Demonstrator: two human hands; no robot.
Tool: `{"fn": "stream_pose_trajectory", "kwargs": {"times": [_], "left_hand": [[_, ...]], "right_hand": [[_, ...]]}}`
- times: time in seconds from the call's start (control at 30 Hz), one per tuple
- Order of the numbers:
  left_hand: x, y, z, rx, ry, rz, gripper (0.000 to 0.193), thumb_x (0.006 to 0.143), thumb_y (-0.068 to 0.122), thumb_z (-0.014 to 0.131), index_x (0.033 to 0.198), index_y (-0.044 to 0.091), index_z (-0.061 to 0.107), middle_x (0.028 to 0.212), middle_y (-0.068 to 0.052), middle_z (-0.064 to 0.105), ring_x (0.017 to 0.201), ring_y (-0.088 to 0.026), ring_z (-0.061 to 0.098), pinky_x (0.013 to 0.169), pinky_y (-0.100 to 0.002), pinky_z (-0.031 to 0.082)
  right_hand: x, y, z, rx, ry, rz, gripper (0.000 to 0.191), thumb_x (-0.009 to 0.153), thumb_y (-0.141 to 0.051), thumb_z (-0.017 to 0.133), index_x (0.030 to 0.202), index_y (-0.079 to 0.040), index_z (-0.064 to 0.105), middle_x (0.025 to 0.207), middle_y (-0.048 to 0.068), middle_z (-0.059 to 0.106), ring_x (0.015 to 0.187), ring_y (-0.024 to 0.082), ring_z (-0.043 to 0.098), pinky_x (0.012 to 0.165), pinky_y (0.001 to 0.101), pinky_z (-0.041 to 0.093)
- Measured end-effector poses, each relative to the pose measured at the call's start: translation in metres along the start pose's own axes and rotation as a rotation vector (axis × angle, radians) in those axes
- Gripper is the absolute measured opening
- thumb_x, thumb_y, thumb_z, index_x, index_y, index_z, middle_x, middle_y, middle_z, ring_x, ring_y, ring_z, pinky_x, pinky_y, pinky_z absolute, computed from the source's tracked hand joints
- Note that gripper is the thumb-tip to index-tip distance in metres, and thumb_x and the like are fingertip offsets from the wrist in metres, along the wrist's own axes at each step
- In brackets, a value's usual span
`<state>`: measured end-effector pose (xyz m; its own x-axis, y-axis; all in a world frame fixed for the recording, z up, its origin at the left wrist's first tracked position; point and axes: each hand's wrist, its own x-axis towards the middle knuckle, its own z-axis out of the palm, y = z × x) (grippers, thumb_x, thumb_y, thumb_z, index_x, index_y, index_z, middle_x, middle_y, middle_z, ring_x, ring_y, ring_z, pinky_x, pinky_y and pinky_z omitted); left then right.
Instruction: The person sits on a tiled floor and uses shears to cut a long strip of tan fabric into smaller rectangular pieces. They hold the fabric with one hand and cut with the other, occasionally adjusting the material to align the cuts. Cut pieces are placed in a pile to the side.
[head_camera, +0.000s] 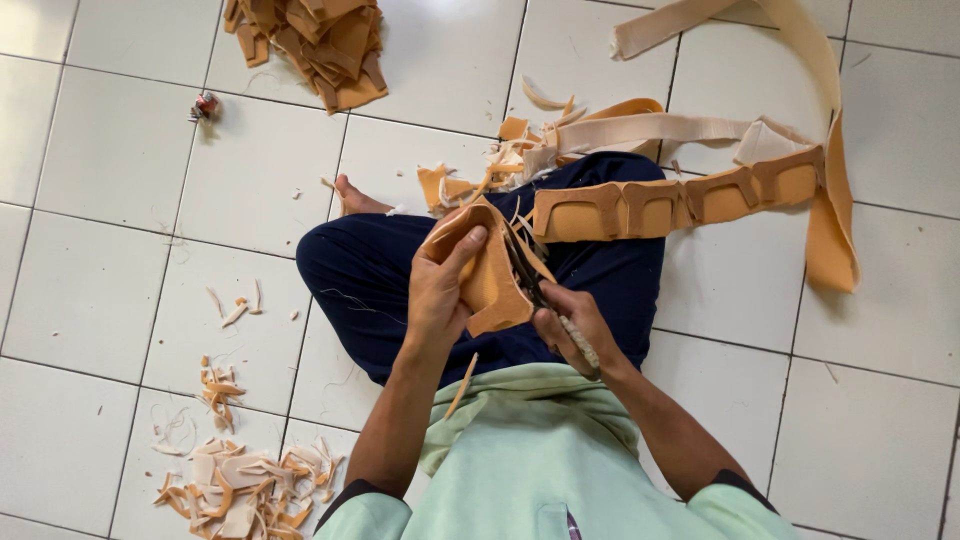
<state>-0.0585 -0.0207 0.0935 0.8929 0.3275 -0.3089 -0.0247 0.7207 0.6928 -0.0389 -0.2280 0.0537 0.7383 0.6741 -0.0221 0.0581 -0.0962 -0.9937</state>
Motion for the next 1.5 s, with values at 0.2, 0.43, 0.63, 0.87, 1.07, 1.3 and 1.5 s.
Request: {"fn": "stream_pose_trajectory", "kwargs": {"times": [0.2, 0.43, 0.63, 0.87, 1.07, 1.3, 1.5], "left_hand": [[-0.010, -0.014, 0.005, -0.031, -0.017, -0.064, 0.040, 0.093, 0.005, 0.074, 0.130, -0.004, 0.064, 0.117, -0.013, 0.071, 0.105, -0.017, 0.070, 0.089, -0.031, 0.061], [-0.008, 0.004, 0.001, 0.132, -0.116, -0.043, 0.045, 0.089, 0.005, 0.078, 0.131, -0.004, 0.066, 0.117, -0.013, 0.073, 0.101, -0.015, 0.070, 0.088, -0.029, 0.060], [-0.002, 0.029, -0.004, 0.476, -0.203, -0.040, 0.039, 0.089, 0.009, 0.078, 0.125, -0.002, 0.071, 0.111, -0.011, 0.077, 0.098, -0.013, 0.072, 0.087, -0.026, 0.060], [0.017, 0.022, -0.017, 0.419, -0.142, 0.088, 0.036, 0.091, 0.010, 0.077, 0.124, -0.003, 0.072, 0.117, -0.008, 0.075, 0.103, -0.011, 0.069, 0.091, -0.025, 0.057], [0.163, 0.067, -0.031, -0.067, 0.071, 0.545, 0.052, 0.097, 0.021, 0.075, 0.139, -0.005, 0.059, 0.124, -0.008, 0.071, 0.109, -0.016, 0.065, 0.096, -0.032, 0.052], [0.201, 0.037, -0.124, -0.018, 0.271, 0.297, 0.032, 0.098, 0.025, 0.061, 0.126, 0.011, 0.060, 0.118, -0.001, 0.066, 0.112, -0.016, 0.062, 0.094, -0.038, 0.056], [0.074, -0.024, -0.160, 0.440, 0.213, 0.393, 0.041, 0.097, 0.008, 0.064, 0.136, 0.001, 0.052, 0.138, -0.011, 0.058, 0.136, -0.024, 0.054, 0.107, -0.036, 0.049]], "right_hand": [[0.007, -0.006, 0.002, 0.089, 0.086, 0.129, 0.060, 0.093, -0.061, 0.054, 0.110, -0.005, 0.065, 0.055, -0.005, 0.052, 0.041, 0.003, 0.046, 0.037, 0.0215, 0.038], [0.001, -0.014, -0.011, 0.199, -0.029, 0.117, 0.065, 0.095, -0.068, 0.058, 0.102, -0.004, 0.063, 0.064, -0.007, 0.048, 0.050, 0.000, 0.045, 0.043, 0.0189, 0.037], [-0.002, 0.003, -0.035, 0.063, -0.080, 0.157, 0.062, 0.094, -0.067, 0.059, 0.091, -0.005, 0.062, 0.057, -0.008, 0.045, 0.046, 0.001, 0.041, 0.040, 0.0197, 0.031], [-0.010, 0.048, -0.029, 0.108, 0.094, 0.356, 0.049, 0.095, -0.055, 0.057, 0.085, -0.007, 0.061, 0.055, -0.005, 0.048, 0.036, 0.004, 0.038, 0.033, 0.0225, 0.028], [-0.018, 0.069, -0.019, 0.303, 0.045, 0.378, 0.050, 0.102, -0.051, 0.047, 0.090, -0.004, 0.059, 0.056, -0.002, 0.049, 0.038, 0.005, 0.037, 0.036, 0.0225, 0.028], [-0.002, 0.091, -0.012, 0.399, 0.179, 0.715, 0.051, 0.099, -0.052, 0.045, 0.091, -0.004, 0.057, 0.054, 0.001, 0.044, 0.036, 0.011, 0.038, 0.035, 0.0270, 0.030], [0.009, 0.099, -0.015, 0.464, 0.227, 0.634, 0.050, 0.100, -0.052, 0.045, 0.093, -0.005, 0.057, 0.057, -0.001, 0.044, 0.039, 0.009, 0.039, 0.036, 0.0251, 0.031]]}}
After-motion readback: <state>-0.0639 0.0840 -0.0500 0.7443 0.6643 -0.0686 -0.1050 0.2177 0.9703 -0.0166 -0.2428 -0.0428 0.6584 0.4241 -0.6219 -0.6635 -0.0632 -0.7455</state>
